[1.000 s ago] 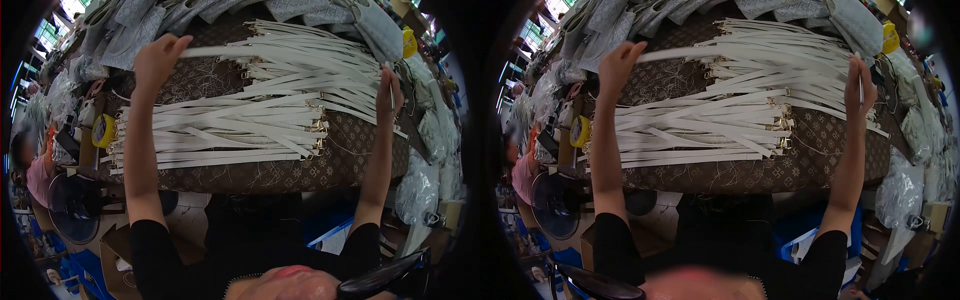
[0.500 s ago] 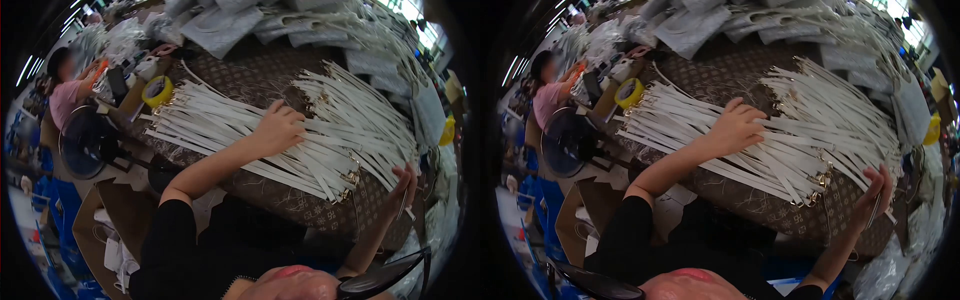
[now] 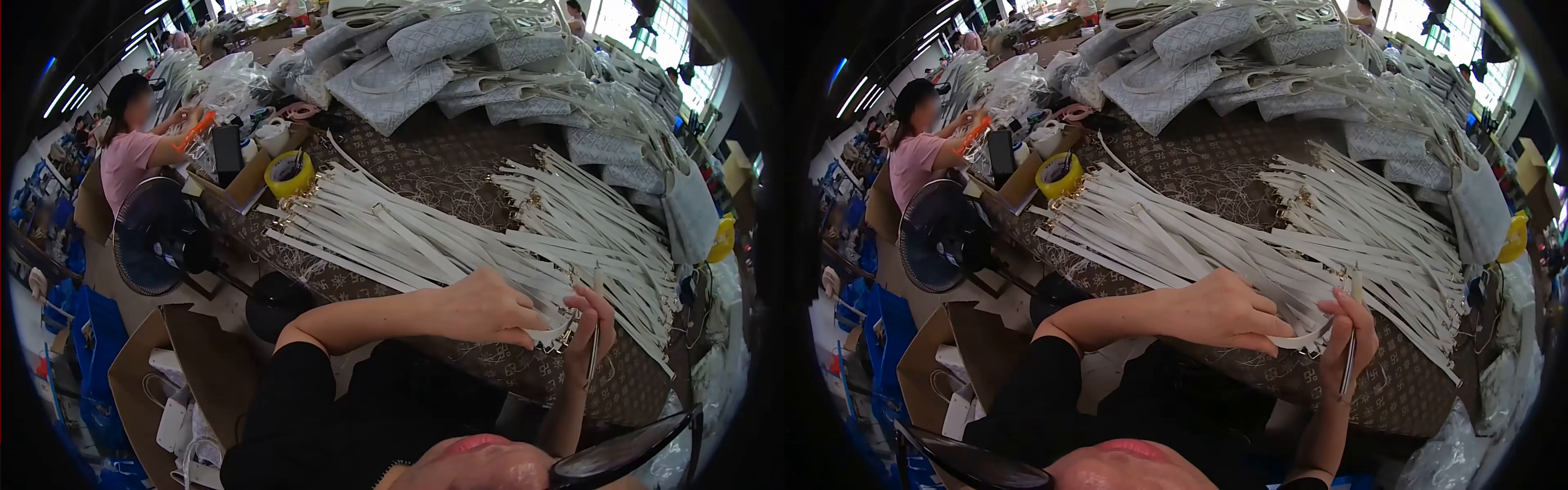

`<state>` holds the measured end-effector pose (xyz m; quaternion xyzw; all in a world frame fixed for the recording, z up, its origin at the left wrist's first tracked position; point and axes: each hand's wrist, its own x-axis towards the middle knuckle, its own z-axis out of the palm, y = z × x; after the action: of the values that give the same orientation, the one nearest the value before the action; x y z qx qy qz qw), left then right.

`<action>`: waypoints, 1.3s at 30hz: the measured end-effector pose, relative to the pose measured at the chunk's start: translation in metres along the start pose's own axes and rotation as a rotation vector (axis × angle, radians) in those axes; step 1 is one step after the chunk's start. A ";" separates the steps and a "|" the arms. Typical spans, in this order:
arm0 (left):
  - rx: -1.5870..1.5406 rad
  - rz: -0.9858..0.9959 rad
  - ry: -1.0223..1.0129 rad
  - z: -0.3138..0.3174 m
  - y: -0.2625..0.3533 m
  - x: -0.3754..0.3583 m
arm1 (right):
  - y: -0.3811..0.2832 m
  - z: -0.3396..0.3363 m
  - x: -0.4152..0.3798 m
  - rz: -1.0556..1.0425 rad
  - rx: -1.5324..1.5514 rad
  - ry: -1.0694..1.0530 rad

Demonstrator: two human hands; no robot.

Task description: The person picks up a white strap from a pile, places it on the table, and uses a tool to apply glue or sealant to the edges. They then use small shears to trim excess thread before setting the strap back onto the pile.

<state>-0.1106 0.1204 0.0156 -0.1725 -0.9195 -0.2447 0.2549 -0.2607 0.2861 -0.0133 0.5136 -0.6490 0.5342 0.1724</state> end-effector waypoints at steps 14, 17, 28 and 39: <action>0.394 -0.513 -0.201 -0.039 -0.021 -0.093 | 0.025 -0.054 -0.057 0.064 -0.469 -0.038; 0.468 -0.471 -0.244 -0.007 -0.038 -0.114 | 0.037 -0.039 -0.083 0.093 -0.455 -0.095; 0.015 -0.386 -0.126 0.053 -0.019 -0.082 | 0.038 -0.033 -0.104 0.196 -0.464 -0.177; 0.031 -0.417 -0.168 0.062 -0.023 -0.083 | -0.001 -0.006 -0.114 -0.062 -0.021 -0.342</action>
<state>-0.0775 0.1195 -0.0850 0.0057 -0.9568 -0.2629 0.1239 -0.2142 0.3463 -0.0986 0.6150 -0.6583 0.4264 0.0814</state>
